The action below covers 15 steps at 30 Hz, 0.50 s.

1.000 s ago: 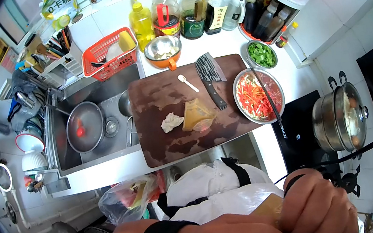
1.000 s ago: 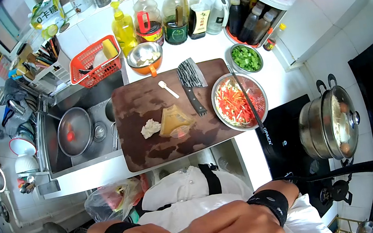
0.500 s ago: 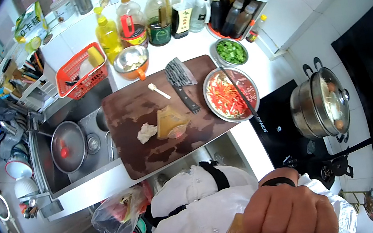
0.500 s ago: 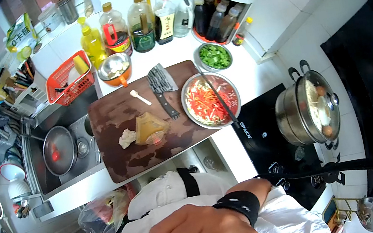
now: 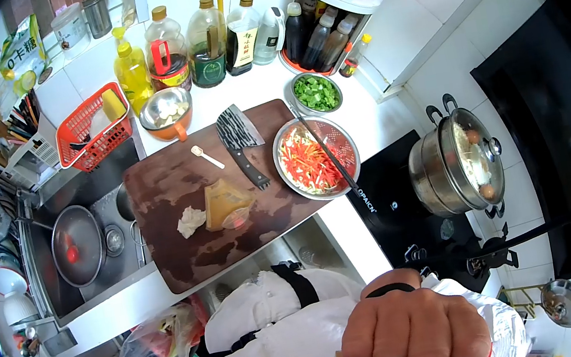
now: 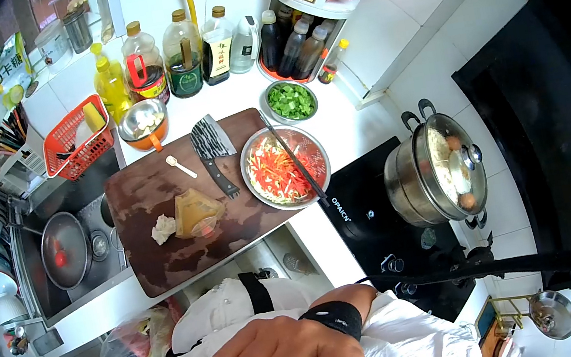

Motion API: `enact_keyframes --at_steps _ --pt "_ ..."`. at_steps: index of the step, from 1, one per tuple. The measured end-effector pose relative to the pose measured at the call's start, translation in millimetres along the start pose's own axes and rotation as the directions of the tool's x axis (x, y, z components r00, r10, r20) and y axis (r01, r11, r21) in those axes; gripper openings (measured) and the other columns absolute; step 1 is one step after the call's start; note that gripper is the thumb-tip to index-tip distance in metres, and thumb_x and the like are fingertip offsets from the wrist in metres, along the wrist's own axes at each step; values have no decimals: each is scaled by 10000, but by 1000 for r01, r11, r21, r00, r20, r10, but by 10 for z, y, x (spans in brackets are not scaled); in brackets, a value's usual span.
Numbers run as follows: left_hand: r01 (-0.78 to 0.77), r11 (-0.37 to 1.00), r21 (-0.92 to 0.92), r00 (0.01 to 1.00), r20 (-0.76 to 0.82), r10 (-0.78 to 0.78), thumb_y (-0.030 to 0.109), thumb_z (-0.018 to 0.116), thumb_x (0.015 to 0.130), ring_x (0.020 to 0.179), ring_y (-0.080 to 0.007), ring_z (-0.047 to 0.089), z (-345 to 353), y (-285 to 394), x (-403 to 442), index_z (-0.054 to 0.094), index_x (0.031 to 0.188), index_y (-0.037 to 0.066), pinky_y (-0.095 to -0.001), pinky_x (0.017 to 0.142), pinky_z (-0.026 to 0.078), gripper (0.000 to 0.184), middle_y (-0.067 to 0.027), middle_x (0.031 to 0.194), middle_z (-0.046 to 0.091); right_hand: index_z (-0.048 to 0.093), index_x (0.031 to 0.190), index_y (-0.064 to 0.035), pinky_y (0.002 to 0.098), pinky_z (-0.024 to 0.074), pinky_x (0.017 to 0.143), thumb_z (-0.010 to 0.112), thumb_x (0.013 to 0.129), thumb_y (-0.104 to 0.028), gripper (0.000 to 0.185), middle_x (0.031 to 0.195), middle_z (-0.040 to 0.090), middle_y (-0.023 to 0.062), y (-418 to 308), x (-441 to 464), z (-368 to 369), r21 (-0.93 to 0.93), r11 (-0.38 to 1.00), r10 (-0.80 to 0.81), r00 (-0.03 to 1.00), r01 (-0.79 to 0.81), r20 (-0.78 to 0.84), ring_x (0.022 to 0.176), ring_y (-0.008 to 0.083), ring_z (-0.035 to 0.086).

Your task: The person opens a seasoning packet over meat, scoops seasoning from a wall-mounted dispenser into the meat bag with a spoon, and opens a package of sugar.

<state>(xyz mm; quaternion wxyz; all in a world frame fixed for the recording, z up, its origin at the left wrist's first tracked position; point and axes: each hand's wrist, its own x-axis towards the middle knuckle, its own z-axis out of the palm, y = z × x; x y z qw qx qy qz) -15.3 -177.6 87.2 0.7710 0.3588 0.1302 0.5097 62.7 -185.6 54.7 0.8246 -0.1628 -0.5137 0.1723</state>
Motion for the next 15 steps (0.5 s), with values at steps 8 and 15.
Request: enact_keyframes --at_steps 8,15 --pt "-87 969 231 979 197 41 159 511 506 368 -115 399 -79 57 114 478 477 29 -194 353 288 138 -40 449 452 529 640 -79 252 284 384 547 878 -239 288 505 487 9 -100 -51 6 -23 992 122 992 -121 13 377 108 392" --pt "-256 915 313 954 236 186 122 523 472 368 -103 388 2 76 214 483 468 23 -187 352 287 107 -52 443 447 526 649 -79 258 278 376 562 867 -234 270 505 488 16 -27 -64 -9 -6 998 55 998 -55 16 373 110 390"
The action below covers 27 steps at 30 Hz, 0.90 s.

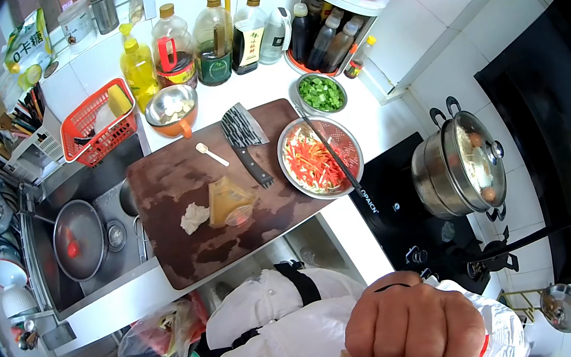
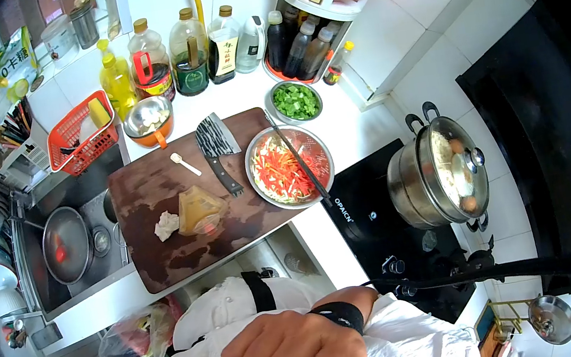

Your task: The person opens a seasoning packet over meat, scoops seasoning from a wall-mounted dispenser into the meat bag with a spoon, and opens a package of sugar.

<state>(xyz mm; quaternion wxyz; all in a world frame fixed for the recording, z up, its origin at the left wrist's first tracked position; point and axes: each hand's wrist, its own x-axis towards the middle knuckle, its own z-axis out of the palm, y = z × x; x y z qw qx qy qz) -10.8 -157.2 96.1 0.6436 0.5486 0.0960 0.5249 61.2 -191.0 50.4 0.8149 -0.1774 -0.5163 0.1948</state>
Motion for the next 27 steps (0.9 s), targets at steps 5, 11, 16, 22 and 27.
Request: enact_keyframes --at_steps 5,11,16,22,27 --pt "58 987 -149 995 -72 -69 104 599 527 374 -101 390 -52 -60 -51 508 496 21 -199 364 316 127 -64 483 472 530 657 -81 268 301 385 574 860 -255 271 517 501 22 -24 69 -39 -153 988 -12 1000 15 19 379 124 408" --pt "-179 983 47 670 737 87 279 718 713 562 -231 545 -789 -563 566 626 823 -27 -286 503 405 337 -101 656 601 546 712 -18 278 380 474 630 752 -39 95 647 541 52 144 67 -469 -475 872 160 986 -120 45 508 195 502" --pt "138 964 226 777 579 -247 89 723 704 774 -124 531 -973 -781 592 602 989 15 -223 627 425 319 -64 920 584 556 758 -17 215 394 504 588 779 13 49 659 555 28 416 -80 -598 -526 749 311 915 -403 -258 578 61 501" --pt "70 953 294 842 495 -215 18 665 763 708 -70 504 -968 -953 666 599 888 -9 -183 609 396 144 -49 872 577 564 796 -8 208 397 536 552 837 -25 46 668 549 8 536 -76 -656 -535 685 380 869 -495 -317 606 51 496" --pt "322 926 198 831 409 -377 26 594 830 704 -58 494 -952 -1012 641 548 890 7 -178 609 388 78 -25 830 569 577 837 6 216 398 541 544 847 -28 49 685 543 27 591 -104 -709 -573 680 325 888 -458 -324 604 68 501"
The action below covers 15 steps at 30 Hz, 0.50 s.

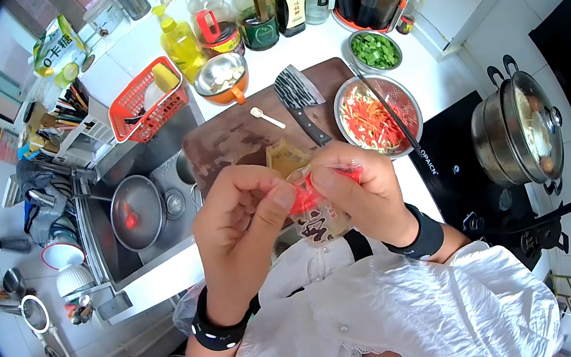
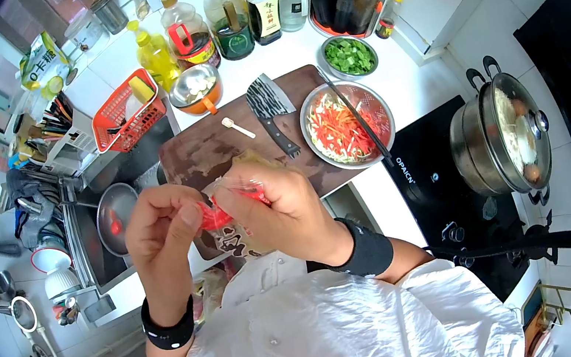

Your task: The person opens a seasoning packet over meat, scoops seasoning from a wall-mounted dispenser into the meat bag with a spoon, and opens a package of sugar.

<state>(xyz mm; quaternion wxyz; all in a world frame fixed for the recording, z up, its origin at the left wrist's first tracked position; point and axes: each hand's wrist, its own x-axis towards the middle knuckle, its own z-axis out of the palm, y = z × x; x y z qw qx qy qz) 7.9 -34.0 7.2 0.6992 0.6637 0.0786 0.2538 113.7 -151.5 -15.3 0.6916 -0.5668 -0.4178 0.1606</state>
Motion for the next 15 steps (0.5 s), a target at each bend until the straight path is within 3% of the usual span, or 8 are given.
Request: enact_keyframes --at_steps 4,7,10,15 --pt "111 984 -141 991 -57 -120 63 535 879 700 -55 491 31 -12 17 520 925 18 -177 630 391 66 -22 832 569 584 871 9 212 400 555 543 858 -49 73 702 542 36 -22 10 5 41 997 60 998 -59 -27 617 71 507" --pt "102 974 -200 990 -78 -120 82 521 887 737 -59 505 44 -77 17 526 943 24 -194 667 405 81 -30 863 576 579 886 10 206 402 566 542 866 -69 90 705 544 29 -31 3 0 59 993 103 994 -100 -41 630 63 505" --pt "163 903 -397 971 -100 -219 87 533 873 823 -79 532 59 -181 19 517 1016 17 -219 739 420 160 -46 941 580 577 901 9 204 404 567 536 879 -93 112 718 547 15 94 -7 12 31 998 64 995 -62 -77 638 52 502" --pt "229 881 -414 963 -33 -266 87 572 831 951 -109 530 51 -385 -35 484 1108 -2 -245 837 409 304 -64 1051 564 577 912 -1 195 401 576 517 900 -128 141 759 556 -2 186 -10 50 76 991 118 985 -109 -125 665 31 488"
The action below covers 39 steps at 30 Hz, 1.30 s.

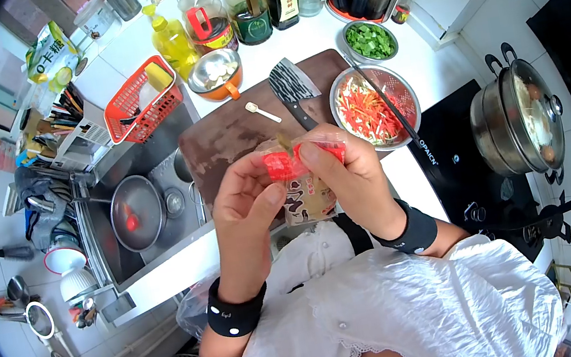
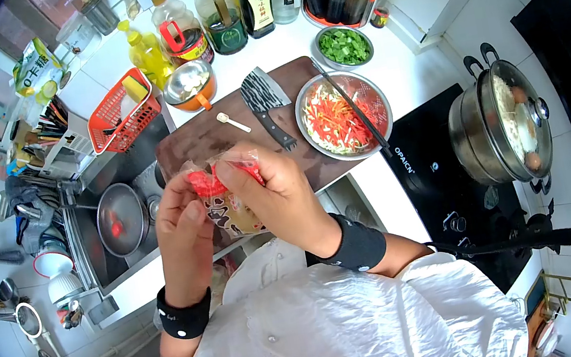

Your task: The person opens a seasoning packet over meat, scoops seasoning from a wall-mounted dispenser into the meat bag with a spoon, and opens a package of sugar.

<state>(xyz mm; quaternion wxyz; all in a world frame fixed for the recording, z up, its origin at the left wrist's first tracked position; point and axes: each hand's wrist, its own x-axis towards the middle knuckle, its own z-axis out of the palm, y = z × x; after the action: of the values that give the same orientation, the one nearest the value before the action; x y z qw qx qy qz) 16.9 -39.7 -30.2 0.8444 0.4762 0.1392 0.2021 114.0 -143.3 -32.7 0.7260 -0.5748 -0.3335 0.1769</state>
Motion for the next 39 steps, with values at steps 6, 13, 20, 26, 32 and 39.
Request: enact_keyframes --at_steps 6,13,20,26,32,39 --pt "18 1000 -12 1000 3 -18 64 576 831 987 -120 517 -50 -144 -36 543 1038 17 -262 871 393 214 -51 1075 561 568 931 -8 193 405 589 515 901 -128 134 809 562 -2 87 -62 28 90 994 66 998 -66 6 714 37 492" --pt "-70 997 45 997 -15 71 61 563 855 925 -100 540 -91 -185 -50 576 972 1 -240 826 414 132 -48 1012 591 559 933 -19 245 434 682 641 797 -123 189 927 533 43 26 -125 64 215 973 101 992 -82 -78 838 93 527" --pt "-72 948 309 997 40 63 50 589 845 797 -49 540 -141 -182 -139 575 1006 -23 -183 708 431 177 -32 921 612 586 769 -51 325 423 622 723 663 -179 215 789 558 79 -108 60 -182 -508 791 -228 935 341 272 714 262 535" --pt "64 943 328 979 162 -123 73 615 833 806 -39 531 -185 -89 -183 572 1036 -32 -180 700 439 232 -9 908 601 556 771 -4 234 370 560 580 829 -77 96 700 524 9 -300 98 -257 -474 877 197 835 85 514 644 89 465" --pt "209 941 267 934 229 -273 116 668 797 774 -35 531 -178 -6 -222 590 1017 -19 -187 687 443 269 6 873 596 534 812 3 222 397 663 541 884 -119 142 742 508 -7 -172 69 -251 -332 928 340 753 -170 563 709 60 460" --pt "226 881 415 900 257 -352 119 696 765 723 -25 513 -180 51 -178 624 920 2 -190 634 434 207 17 814 591 538 833 1 236 404 758 517 902 -154 171 792 504 -9 -36 21 -236 -269 940 334 736 -211 589 787 70 477"
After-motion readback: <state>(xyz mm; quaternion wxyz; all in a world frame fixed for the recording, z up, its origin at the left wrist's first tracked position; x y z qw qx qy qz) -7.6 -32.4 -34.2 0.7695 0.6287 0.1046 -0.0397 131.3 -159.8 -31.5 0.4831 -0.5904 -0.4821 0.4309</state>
